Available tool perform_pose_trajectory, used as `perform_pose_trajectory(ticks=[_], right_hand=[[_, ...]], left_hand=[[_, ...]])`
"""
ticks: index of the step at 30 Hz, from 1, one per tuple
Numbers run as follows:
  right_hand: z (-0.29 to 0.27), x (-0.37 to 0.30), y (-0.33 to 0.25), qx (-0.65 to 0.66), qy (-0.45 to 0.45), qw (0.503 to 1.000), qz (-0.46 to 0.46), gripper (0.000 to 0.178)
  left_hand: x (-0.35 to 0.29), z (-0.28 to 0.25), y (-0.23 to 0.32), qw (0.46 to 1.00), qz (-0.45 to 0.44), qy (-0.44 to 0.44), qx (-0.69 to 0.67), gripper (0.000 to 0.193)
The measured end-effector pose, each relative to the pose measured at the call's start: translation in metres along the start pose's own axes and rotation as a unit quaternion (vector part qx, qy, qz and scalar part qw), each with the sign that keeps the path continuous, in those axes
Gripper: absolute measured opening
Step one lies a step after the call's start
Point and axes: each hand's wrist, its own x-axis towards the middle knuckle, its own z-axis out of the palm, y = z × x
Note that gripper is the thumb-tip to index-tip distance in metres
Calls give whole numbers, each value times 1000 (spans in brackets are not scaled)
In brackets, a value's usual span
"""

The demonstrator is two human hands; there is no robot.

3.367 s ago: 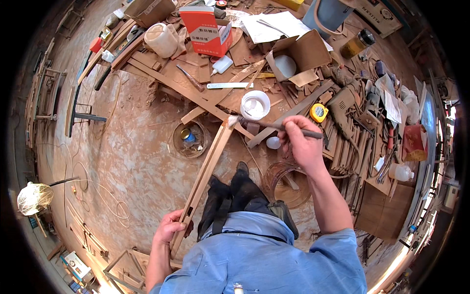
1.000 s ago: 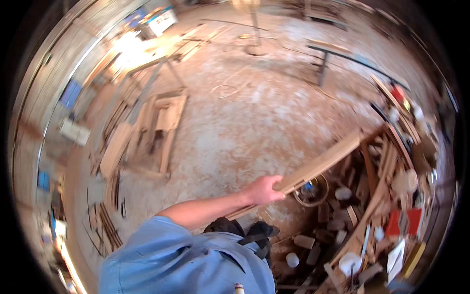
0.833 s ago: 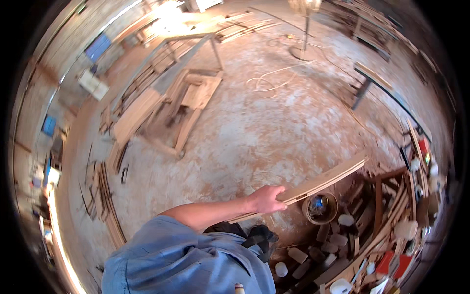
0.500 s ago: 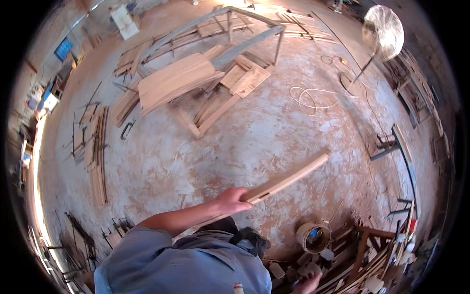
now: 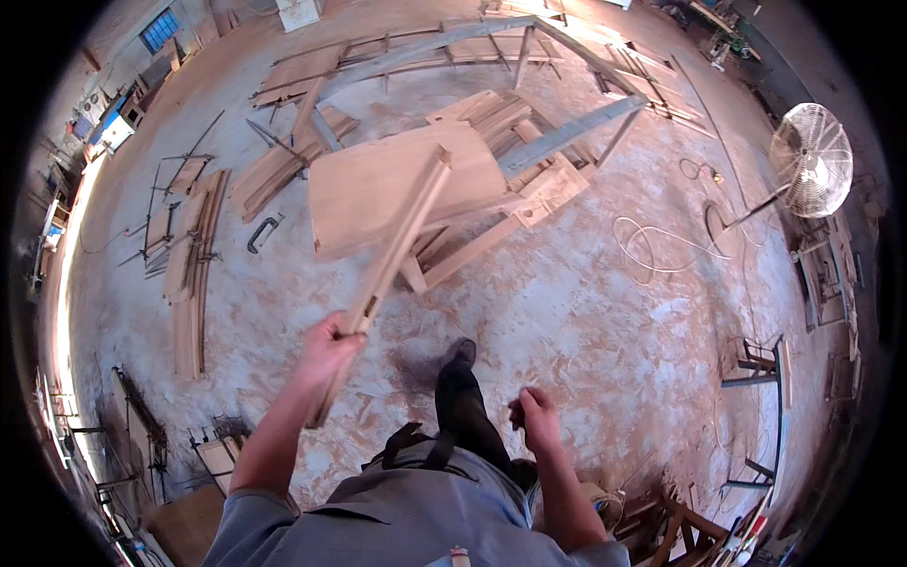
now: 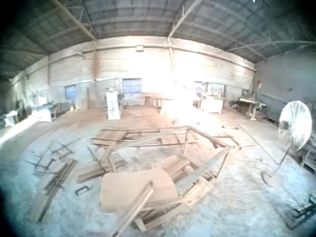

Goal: The person assembles a wooden frame by applying glue to the edges of wooden strips and joining them together. They use a hammer to tap the joints for alignment and secure the structure with clamps. The person works in a cluttered workshop environment, handling various pieces of wood and tools.

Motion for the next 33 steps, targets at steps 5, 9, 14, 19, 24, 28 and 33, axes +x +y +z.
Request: perform_pose_trajectory(ticks=[5, 9, 14, 19, 24, 28, 33], right_hand=[[101, 121, -72, -50, -108, 993, 6, 31], [163, 180, -114, 42, -127, 991, 20, 41], [208, 226, -146, 58, -84, 992, 73, 45], [241, 230, -136, 109, 21, 989, 94, 45], [278, 227, -115, 90, 95, 989, 71, 41], [304, 235, -110, 36, 140, 989, 43, 36], [311, 234, -118, 59, 175, 982, 29, 32]], left_hand=[[87, -78, 64, 994, 40, 100, 7, 38], [167, -119, 92, 991, 18, 106, 74, 43], [292, -156, 104, 987, 36, 41, 148, 36], [434, -156, 96, 991, 27, -37, 126, 37], [517, -143, 94, 974, 61, -106, 190, 39], [538, -139, 97, 960, 30, -179, 214, 36], [523, -138, 107, 971, 32, -181, 155, 39]])
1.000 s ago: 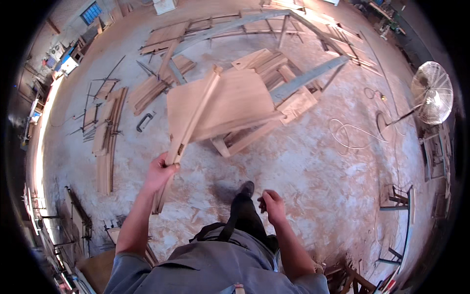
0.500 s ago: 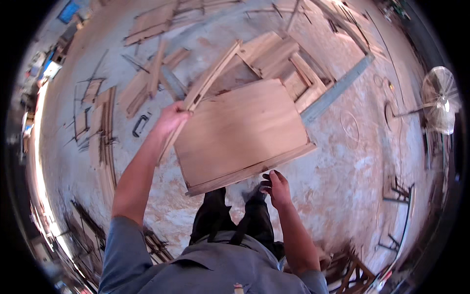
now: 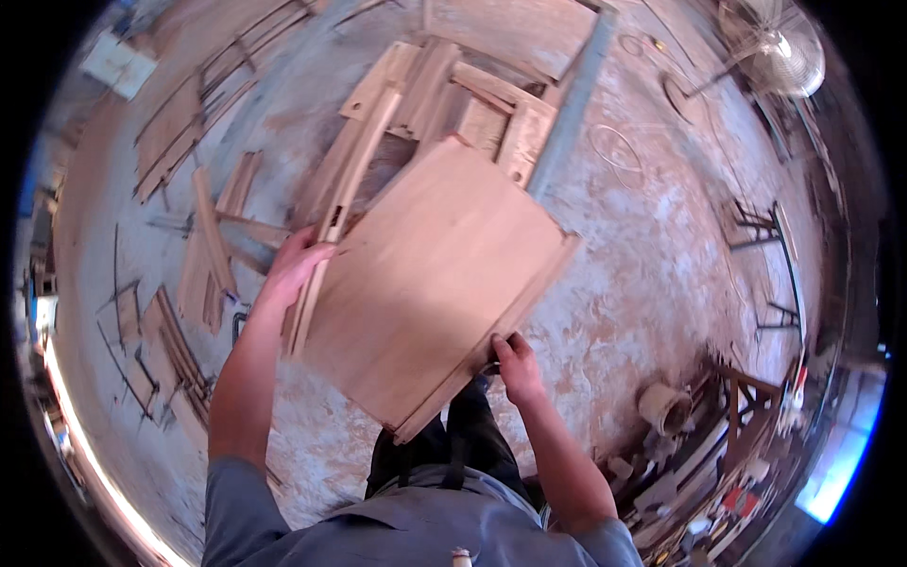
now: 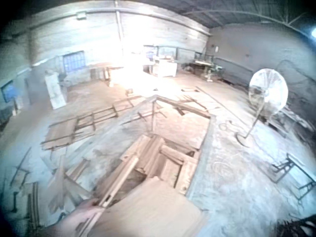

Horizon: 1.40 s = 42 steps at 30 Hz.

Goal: The person assembles a wooden frame by applying glue to the edges of wooden strips and joining them together. They use a hammer to tap the joints for alignment and secure the structure with clamps. The person works in a cluttered workshop environment, handling various pieces of wood and tools.

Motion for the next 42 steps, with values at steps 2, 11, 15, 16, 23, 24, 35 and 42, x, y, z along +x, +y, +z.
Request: perform_pose_trajectory(ticks=[2, 11, 15, 16, 23, 24, 35, 42], right_hand=[[-4, -4, -6, -18, -22, 999, 31, 39], [21, -1, -36, 110, -63, 991, 45, 70], [41, 6, -42, 170, -94, 977, 91, 74], [49, 6, -42, 183, -105, 974, 77, 75], [32, -37, -70, -88, -92, 987, -103, 58], [22, -51, -86, -104, -58, 970, -212, 55], [8, -98, -223, -351, 81, 642, -677, 47], [-1, -99, -212, -334, 99, 637, -688, 44]], left_hand=[[-16, -3, 13, 1000, 6, -11, -16, 40], [-113, -23, 110, 988, 85, 118, -54, 43], [-160, -10, 148, 960, 243, 138, 10, 43], [-169, -4, 153, 959, 227, 168, 27, 44], [-217, 42, 161, 953, 212, 215, 5, 50], [-222, 46, 159, 947, 245, 207, -11, 51], [-269, 57, 186, 972, 207, 109, -29, 42], [-253, 35, 220, 984, 152, 4, 95, 38]])
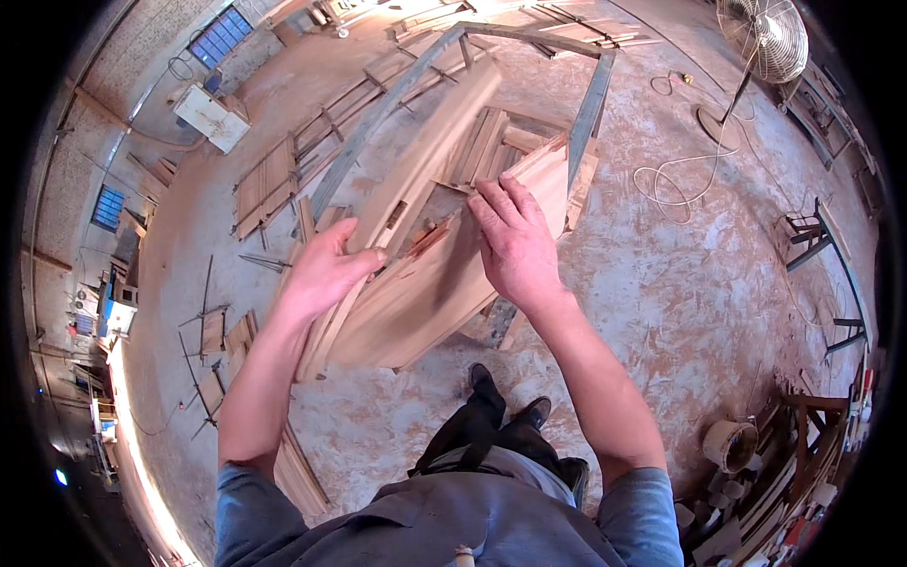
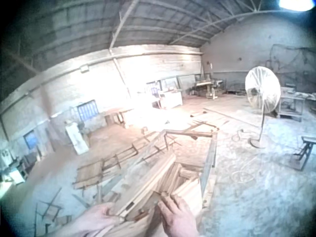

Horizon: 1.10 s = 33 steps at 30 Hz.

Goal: The person assembles a wooden frame by applying glue to the edges of wooden strips and joining them together. They use a hammer to tap the joints for alignment and secure the structure with clamps. The person works in a cluttered workshop environment, handling various pieces of wood and tools.

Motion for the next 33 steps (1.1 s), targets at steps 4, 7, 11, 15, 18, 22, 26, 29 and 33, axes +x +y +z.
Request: perform_pose_trajectory(ticks=[4, 7, 11, 15, 18, 22, 26, 29, 33], right_hand=[[1, -1, 0, 5, -6, 1000, 12, 45], [1, -2, 1, 6, -5, 1000, 15, 45], [0, -3, 2, 9, -8, 1000, 15, 45], [0, -2, 2, 3, -18, 1000, 14, 45], [0, -2, 2, 12, -14, 1000, 11, 44], [4, -4, 3, 45, 2, 999, 12, 46], [10, -5, 5, 88, 18, 996, 11, 49], [13, -8, 5, 117, 25, 993, 15, 52], [12, -15, 10, 147, 23, 989, -6, 56]], left_hand=[[14, 0, 3, 997, 20, -25, 69, 42], [19, 0, 3, 994, 13, -28, 103, 44], [19, 4, 1, 973, 57, -10, 222, 48], [12, 8, 6, 961, 63, 22, 267, 51], [4, 11, 14, 956, 56, 34, 287, 49], [0, 14, 21, 918, 83, 47, 384, 49], [-6, 20, 17, 877, 140, 80, 452, 59], [-13, 25, 15, 851, 186, 92, 482, 64], [-21, 37, 12, 824, 196, 130, 516, 70]])
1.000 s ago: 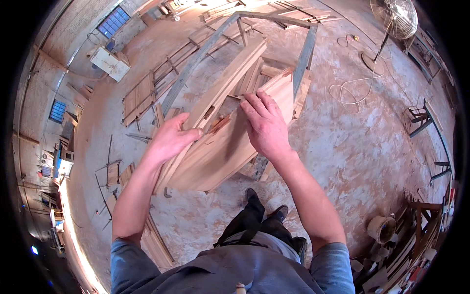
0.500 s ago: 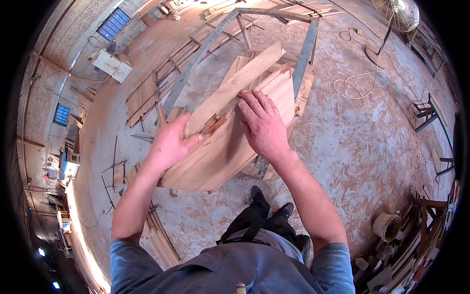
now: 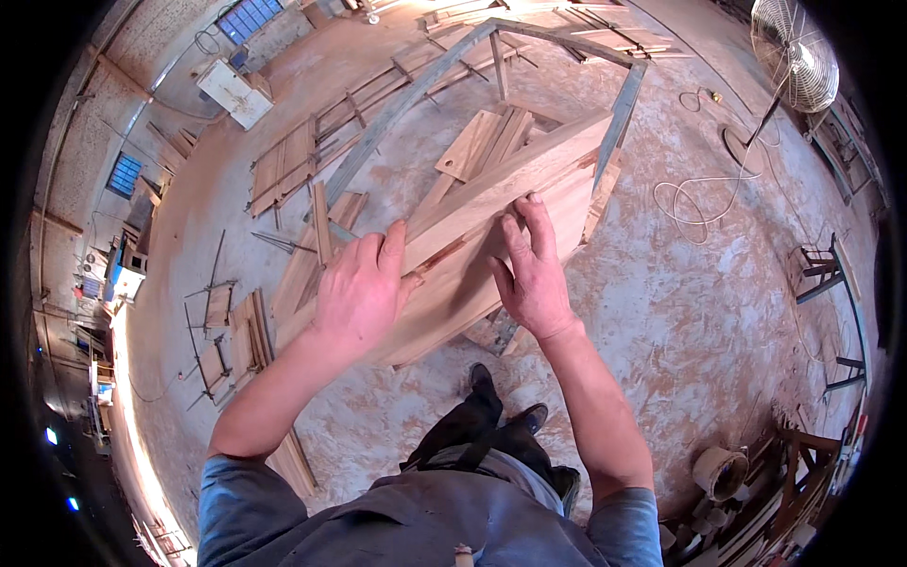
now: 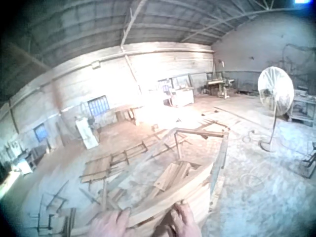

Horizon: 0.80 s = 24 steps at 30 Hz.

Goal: The person assembles a wooden frame by applying glue to the edges of wooden strips and joining them together. They use a hammer to tap the joints for alignment and secure the structure with clamps. The person works in a cluttered workshop environment, handling various pieces of wood and tools.

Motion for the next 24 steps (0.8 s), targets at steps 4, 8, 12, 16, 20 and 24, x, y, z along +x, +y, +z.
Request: perform_pose_trajectory(ticks=[4, 8, 12, 16, 20, 24], right_hand=[[-8, -10, -1, 33, 36, 998, -27, 56], [-26, -14, -18, 29, 59, 998, -4, 46], [-48, 16, -32, 11, 26, 997, -71, 46], [-56, 60, -31, -37, -20, 989, -141, 58], [-70, 77, -17, -191, -217, 949, -123, 69], [-78, 86, -2, -327, -249, 902, -131, 50]], left_hand=[[-6, 8, 9, 999, 1, 14, 41, 69], [-12, 14, 14, 997, 18, 26, 72, 69], [-15, 17, 21, 992, 29, 46, 118, 71], [-16, 17, 26, 989, 30, 54, 133, 73], [-16, 19, 27, 987, 34, 81, 137, 73], [-17, 21, 28, 984, 37, 100, 140, 73]])
